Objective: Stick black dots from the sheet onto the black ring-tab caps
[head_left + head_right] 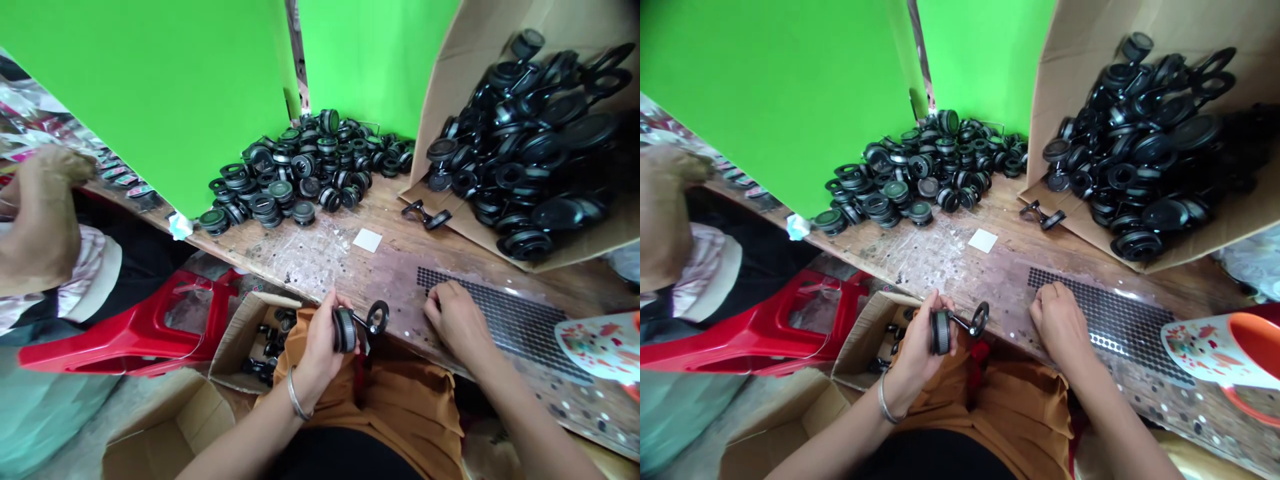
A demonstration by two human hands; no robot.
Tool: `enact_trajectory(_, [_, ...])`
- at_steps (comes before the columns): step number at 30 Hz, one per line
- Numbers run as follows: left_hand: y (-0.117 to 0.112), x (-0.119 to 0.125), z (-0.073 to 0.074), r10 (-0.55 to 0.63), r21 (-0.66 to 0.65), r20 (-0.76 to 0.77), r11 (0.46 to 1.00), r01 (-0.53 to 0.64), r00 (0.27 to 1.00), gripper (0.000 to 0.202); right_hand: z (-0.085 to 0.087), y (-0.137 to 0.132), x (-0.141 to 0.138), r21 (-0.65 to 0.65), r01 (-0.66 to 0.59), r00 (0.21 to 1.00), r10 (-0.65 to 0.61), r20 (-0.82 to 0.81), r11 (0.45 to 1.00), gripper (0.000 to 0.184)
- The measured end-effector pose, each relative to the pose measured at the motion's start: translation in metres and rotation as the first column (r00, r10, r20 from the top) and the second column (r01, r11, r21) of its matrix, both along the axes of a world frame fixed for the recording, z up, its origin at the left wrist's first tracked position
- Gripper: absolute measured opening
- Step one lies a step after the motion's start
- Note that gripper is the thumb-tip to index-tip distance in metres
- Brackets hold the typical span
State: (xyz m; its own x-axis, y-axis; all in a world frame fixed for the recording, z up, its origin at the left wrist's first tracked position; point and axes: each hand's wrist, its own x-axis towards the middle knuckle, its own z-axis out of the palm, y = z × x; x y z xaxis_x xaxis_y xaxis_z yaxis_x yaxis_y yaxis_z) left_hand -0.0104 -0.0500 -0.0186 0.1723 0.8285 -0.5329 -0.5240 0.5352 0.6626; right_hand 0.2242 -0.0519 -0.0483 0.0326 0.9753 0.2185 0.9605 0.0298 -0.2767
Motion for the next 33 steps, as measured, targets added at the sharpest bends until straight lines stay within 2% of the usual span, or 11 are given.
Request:
enact_trajectory(3, [-0.001,0.0,0.001,0.052,0.03,-0.053,0.998,-0.05,0.997,0.042,0.014,-0.018,-0.031,0.256,-0.128,0.959,0.185,-0.213,0.958,0.004])
enact_trajectory(5, [-0.001,0.001,0.001,0.07,0.069,-0.079,0.996,-0.065,0.994,0.043,0.022,-0.028,-0.055,0.357,-0.21,0.919,0.308,-0.245,0.91,0.006])
enact_trajectory(7, [-0.002,0.001,0.0,0.092,0.108,-0.105,0.991,-0.081,0.99,0.043,0.024,-0.035,-0.076,0.393,-0.256,0.909,0.358,-0.214,0.883,0.011])
enact_trajectory(11, [-0.004,0.0,-0.004,0.091,0.137,-0.17,0.988,-0.068,0.981,0.044,0.019,-0.039,-0.097,0.365,-0.241,0.929,0.323,-0.182,0.899,0.013])
enact_trajectory(15, [-0.007,-0.002,-0.008,0.112,0.138,-0.192,0.987,-0.087,0.975,0.045,0.016,-0.038,-0.098,0.317,-0.214,0.937,0.286,-0.201,0.924,0.01])
enact_trajectory(19, [-0.007,-0.002,-0.008,0.19,0.158,-0.169,0.974,-0.164,0.967,0.044,0.014,-0.042,-0.097,0.328,-0.234,0.926,0.313,-0.213,0.915,0.011])
enact_trajectory(22, [-0.006,-0.001,-0.008,0.282,0.184,-0.159,0.95,-0.252,0.946,0.041,0.01,-0.051,-0.101,0.344,-0.287,0.934,0.342,-0.108,0.894,0.025])
enact_trajectory(26, [-0.002,-0.003,-0.008,0.255,0.154,-0.138,0.96,-0.234,0.957,0.039,0.008,-0.064,-0.108,0.26,-0.347,0.933,0.359,0.002,0.901,0.046])
enact_trajectory(29, [0.0,-0.006,-0.009,0.175,0.044,-0.068,0.984,-0.173,0.982,0.037,0.017,-0.061,-0.1,0.253,-0.338,0.91,0.383,-0.16,0.907,0.035])
enact_trajectory(31, [0.0,-0.006,-0.008,0.092,-0.029,0.028,0.995,-0.091,0.995,0.037,0.026,-0.051,-0.087,0.245,-0.245,0.858,0.327,-0.396,0.938,0.023])
enact_trajectory(33, [-0.002,-0.005,-0.007,-0.015,-0.054,0.129,0.998,0.022,0.992,0.038,0.034,-0.038,-0.074,0.204,-0.119,0.766,0.221,-0.604,0.972,0.022])
